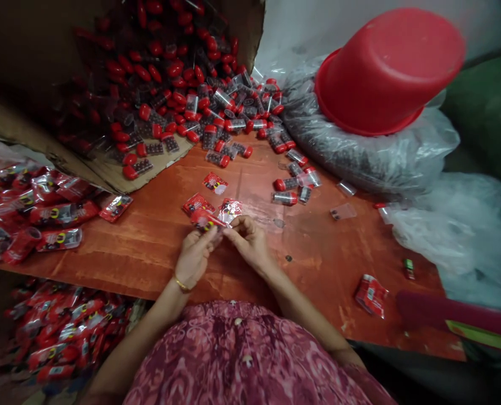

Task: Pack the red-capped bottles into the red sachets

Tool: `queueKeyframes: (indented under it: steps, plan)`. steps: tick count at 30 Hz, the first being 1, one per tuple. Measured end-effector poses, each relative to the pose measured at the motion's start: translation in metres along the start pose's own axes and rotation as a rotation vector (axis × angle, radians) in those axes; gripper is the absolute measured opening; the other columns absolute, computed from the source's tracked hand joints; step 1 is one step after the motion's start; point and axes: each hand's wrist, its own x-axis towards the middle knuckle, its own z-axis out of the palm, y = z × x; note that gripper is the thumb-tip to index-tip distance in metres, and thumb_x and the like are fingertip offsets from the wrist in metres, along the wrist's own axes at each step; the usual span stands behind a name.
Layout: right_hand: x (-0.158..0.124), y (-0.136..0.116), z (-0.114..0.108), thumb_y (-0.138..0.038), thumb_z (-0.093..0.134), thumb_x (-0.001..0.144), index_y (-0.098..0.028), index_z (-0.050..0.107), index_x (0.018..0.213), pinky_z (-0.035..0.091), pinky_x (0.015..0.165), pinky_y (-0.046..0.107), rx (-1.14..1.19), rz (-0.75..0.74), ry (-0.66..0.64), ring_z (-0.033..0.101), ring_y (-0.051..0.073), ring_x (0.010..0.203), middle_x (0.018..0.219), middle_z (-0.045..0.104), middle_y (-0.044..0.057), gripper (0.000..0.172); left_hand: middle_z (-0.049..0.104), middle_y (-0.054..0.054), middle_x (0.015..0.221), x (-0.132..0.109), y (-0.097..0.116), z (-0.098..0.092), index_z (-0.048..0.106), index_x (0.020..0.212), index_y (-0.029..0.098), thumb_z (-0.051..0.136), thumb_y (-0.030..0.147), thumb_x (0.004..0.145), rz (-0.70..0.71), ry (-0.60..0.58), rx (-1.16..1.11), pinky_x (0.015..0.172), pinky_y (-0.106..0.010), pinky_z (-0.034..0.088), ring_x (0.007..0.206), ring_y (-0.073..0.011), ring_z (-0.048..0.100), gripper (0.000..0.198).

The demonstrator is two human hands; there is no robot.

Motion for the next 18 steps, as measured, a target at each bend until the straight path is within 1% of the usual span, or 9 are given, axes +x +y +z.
queueKeyframes:
  steps: [2,4,6,7,9,12,15,17,18]
  plan:
    - [0.014,0.003,-0.019,-0.046,0.047,0.083,-0.019,0.054,0.084,0.046,0.066,0.032,-0.359,-0.067,0.113,0.057,0.017,0.069,0.076,0.062,0.005,0.028,0.071,-0.001,0.075,0.003,0.017,-0.024,0.064,0.071,0.018,0.075,0.027,0.062,0.045,0.139,-0.072,0.075,-0.022,0.049,0.076,-0.012,0.066,0.017]
    - [0.029,0.012,-0.045,-0.04,0.044,0.085,-0.015,0.056,0.101,0.041,0.083,0.041,-0.727,-0.085,0.297,0.055,0.025,0.094,0.101,0.062,0.014,0.032,0.072,0.001,0.08,0.006,0.038,-0.051,0.063,0.073,0.021,0.066,0.036,0.071,0.177,0.299,-0.166,0.08,-0.022,0.049,0.086,-0.0114,0.065,0.015]
    - [0.04,0.025,-0.067,-0.036,0.044,0.085,-0.012,0.053,0.113,0.034,0.092,0.047,-0.959,-0.059,0.371,0.045,0.031,0.112,0.119,0.054,0.019,0.038,0.072,-0.001,0.088,0.006,0.055,-0.071,0.063,0.076,0.023,0.052,0.053,0.077,0.338,0.407,-0.212,0.082,-0.021,0.048,0.099,-0.0118,0.062,0.032]
    - [0.042,0.032,-0.074,-0.035,0.043,0.085,-0.012,0.053,0.115,0.032,0.093,0.048,-1.023,-0.058,0.368,0.041,0.032,0.116,0.123,0.052,0.02,0.039,0.071,-0.003,0.091,0.005,0.06,-0.076,0.063,0.077,0.022,0.046,0.059,0.077,0.385,0.433,-0.21,0.083,-0.022,0.048,0.103,-0.0128,0.06,0.041]
    - [0.039,0.043,-0.078,-0.033,0.041,0.087,-0.012,0.054,0.115,0.031,0.095,0.047,-1.086,-0.109,0.291,0.038,0.031,0.119,0.125,0.051,0.018,0.038,0.07,-0.006,0.094,0.003,0.063,-0.074,0.064,0.078,0.021,0.045,0.064,0.074,0.396,0.434,-0.115,0.082,-0.025,0.049,0.102,-0.0158,0.061,0.047]
    - [0.015,0.048,-0.069,-0.034,0.04,0.088,-0.014,0.057,0.11,0.032,0.095,0.043,-1.096,-0.22,0.196,0.041,0.028,0.117,0.12,0.055,0.015,0.034,0.07,-0.006,0.094,0.007,0.051,-0.051,0.067,0.081,0.022,0.067,0.048,0.066,0.426,0.363,0.338,0.086,-0.031,0.048,0.097,-0.02,0.064,0.03]
    - [-0.012,0.042,-0.056,-0.035,0.044,0.088,-0.017,0.06,0.103,0.034,0.093,0.04,-1.057,-0.285,0.162,0.045,0.025,0.111,0.112,0.06,0.012,0.028,0.065,-0.007,0.114,0.025,0.039,-0.032,0.07,0.082,0.025,0.076,0.034,0.059,0.637,0.263,0.916,0.104,-0.041,0.03,0.121,-0.0273,0.048,0.025]
    - [-0.025,0.038,-0.051,-0.033,0.046,0.087,-0.017,0.061,0.1,0.036,0.092,0.04,-1.009,-0.307,0.151,0.047,0.025,0.108,0.109,0.061,0.011,0.025,0.06,-0.007,0.123,0.039,0.036,-0.029,0.072,0.081,0.027,0.075,0.033,0.06,0.692,0.214,1.171,0.108,-0.049,0.019,0.129,-0.0315,0.036,0.022]
    - [-0.028,0.037,-0.049,-0.033,0.047,0.087,-0.018,0.062,0.099,0.037,0.091,0.041,-0.982,-0.311,0.156,0.047,0.025,0.107,0.108,0.061,0.011,0.025,0.059,-0.008,0.124,0.045,0.035,-0.03,0.072,0.08,0.027,0.074,0.034,0.062,0.681,0.195,1.258,0.107,-0.052,0.018,0.13,-0.0334,0.035,0.019]
